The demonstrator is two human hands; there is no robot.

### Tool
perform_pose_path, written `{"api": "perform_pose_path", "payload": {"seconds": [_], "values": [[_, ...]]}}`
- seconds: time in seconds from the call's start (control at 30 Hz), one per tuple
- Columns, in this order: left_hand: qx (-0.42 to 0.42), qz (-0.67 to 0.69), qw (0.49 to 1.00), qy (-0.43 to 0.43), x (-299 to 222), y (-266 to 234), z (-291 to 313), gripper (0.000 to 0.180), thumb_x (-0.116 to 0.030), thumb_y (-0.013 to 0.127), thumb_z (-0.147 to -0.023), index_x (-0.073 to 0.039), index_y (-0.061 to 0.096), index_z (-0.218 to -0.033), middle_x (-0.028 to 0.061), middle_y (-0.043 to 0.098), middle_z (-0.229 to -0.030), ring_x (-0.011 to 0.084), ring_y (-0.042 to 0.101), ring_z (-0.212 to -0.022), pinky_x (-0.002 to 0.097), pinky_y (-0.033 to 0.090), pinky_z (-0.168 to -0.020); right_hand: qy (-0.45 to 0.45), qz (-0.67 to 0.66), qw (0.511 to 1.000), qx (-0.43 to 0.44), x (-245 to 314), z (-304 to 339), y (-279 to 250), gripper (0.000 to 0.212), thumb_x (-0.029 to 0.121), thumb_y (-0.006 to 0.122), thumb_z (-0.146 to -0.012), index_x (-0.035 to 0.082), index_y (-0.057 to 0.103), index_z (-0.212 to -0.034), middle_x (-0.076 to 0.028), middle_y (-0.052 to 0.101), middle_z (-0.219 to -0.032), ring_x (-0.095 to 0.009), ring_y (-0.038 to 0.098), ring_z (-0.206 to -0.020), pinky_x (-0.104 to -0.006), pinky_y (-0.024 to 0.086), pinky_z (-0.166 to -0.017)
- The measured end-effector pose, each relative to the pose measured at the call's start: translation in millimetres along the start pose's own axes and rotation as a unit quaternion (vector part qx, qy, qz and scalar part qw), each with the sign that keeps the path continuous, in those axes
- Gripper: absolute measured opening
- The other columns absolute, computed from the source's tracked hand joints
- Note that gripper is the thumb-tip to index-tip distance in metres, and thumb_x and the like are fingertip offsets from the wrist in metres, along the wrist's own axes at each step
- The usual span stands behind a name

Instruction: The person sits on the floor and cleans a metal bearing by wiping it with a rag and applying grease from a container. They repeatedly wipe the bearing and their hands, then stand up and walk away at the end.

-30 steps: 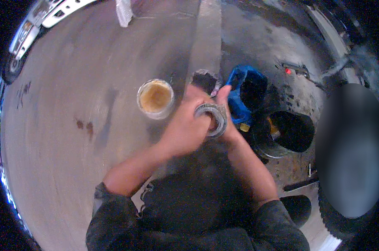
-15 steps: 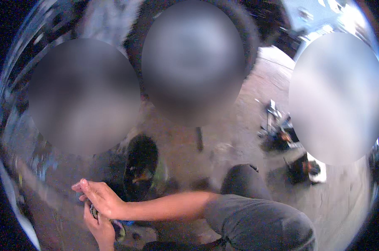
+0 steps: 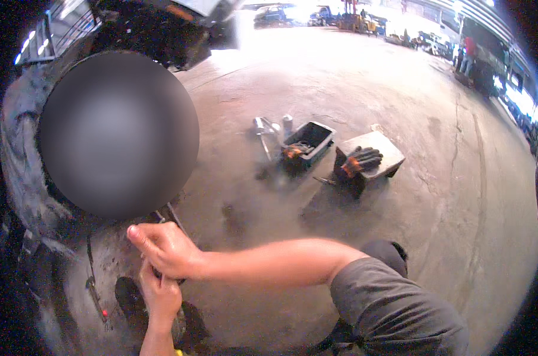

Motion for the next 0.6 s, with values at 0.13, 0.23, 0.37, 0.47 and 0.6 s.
{"api": "perform_pose_path", "payload": {"seconds": [0.13, 0.23, 0.37, 0.47, 0.6], "values": [[-0.004, -0.031, 0.998, 0.055, -62, 136, -44, 0.023, -0.006, 0.046, -0.081, 0.007, 0.054, -0.099, 0.0157, 0.060, -0.090, 0.0245, 0.058, -0.085, 0.0345, 0.045, -0.078, 0.065, 0.000, 0.996, -0.060, -9, 4, -150, 0.062, 0.052, 0.038, -0.097, -0.003, 0.058, -0.078, -0.019, 0.051, -0.058, -0.023, 0.049, -0.054, -0.0404, 0.044, -0.056], [-0.014, -0.107, 0.992, 0.068, -111, 213, -67, 0.022, -0.005, 0.047, -0.081, 0.007, 0.054, -0.098, 0.0160, 0.061, -0.088, 0.0239, 0.058, -0.082, 0.0348, 0.045, -0.076, 0.043, -0.019, 0.997, -0.064, 4, 6, -247, 0.062, 0.054, 0.038, -0.097, -0.002, 0.058, -0.079, -0.017, 0.049, -0.054, -0.017, 0.048, -0.053, -0.0376, 0.043, -0.054], [0.022, -0.124, 0.991, 0.043, -156, 285, -97, 0.022, -0.003, 0.048, -0.079, 0.007, 0.055, -0.098, 0.0167, 0.061, -0.087, 0.0240, 0.058, -0.082, 0.0352, 0.045, -0.075, 0.051, -0.041, 0.996, -0.060, 7, 6, -331, 0.068, 0.056, 0.037, -0.096, -0.005, 0.065, -0.088, -0.019, 0.055, -0.057, -0.018, 0.055, -0.057, -0.0378, 0.045, -0.057], [0.062, -0.169, 0.982, 0.058, -176, 317, -115, 0.026, -0.001, 0.048, -0.078, 0.007, 0.054, -0.102, 0.0200, 0.062, -0.090, 0.0323, 0.060, -0.083, 0.0390, 0.046, -0.078, 0.078, -0.082, 0.988, -0.109, -6, 6, -361, 0.071, 0.058, 0.039, -0.094, -0.006, 0.064, -0.078, -0.022, 0.055, -0.057, -0.027, 0.057, -0.054, -0.0436, 0.045, -0.057], [0.104, -0.223, 0.968, 0.040, -193, 341, -133, 0.031, 0.001, 0.047, -0.073, 0.008, 0.053, -0.103, 0.0230, 0.061, -0.088, 0.0372, 0.060, -0.084, 0.0402, 0.046, -0.079, 0.138, -0.124, 0.980, -0.077, -22, -1, -391, 0.076, 0.063, 0.037, -0.093, -0.007, 0.068, -0.093, -0.016, 0.067, -0.076, -0.020, 0.063, -0.072, -0.0348, 0.050, -0.071]]}}
Point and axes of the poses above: each hand's wrist, its own z-axis away from the middle knuckle, its own y-axis out of the palm, x = y × z, the point moved 5 cm from there along -z, towards the middle knuckle
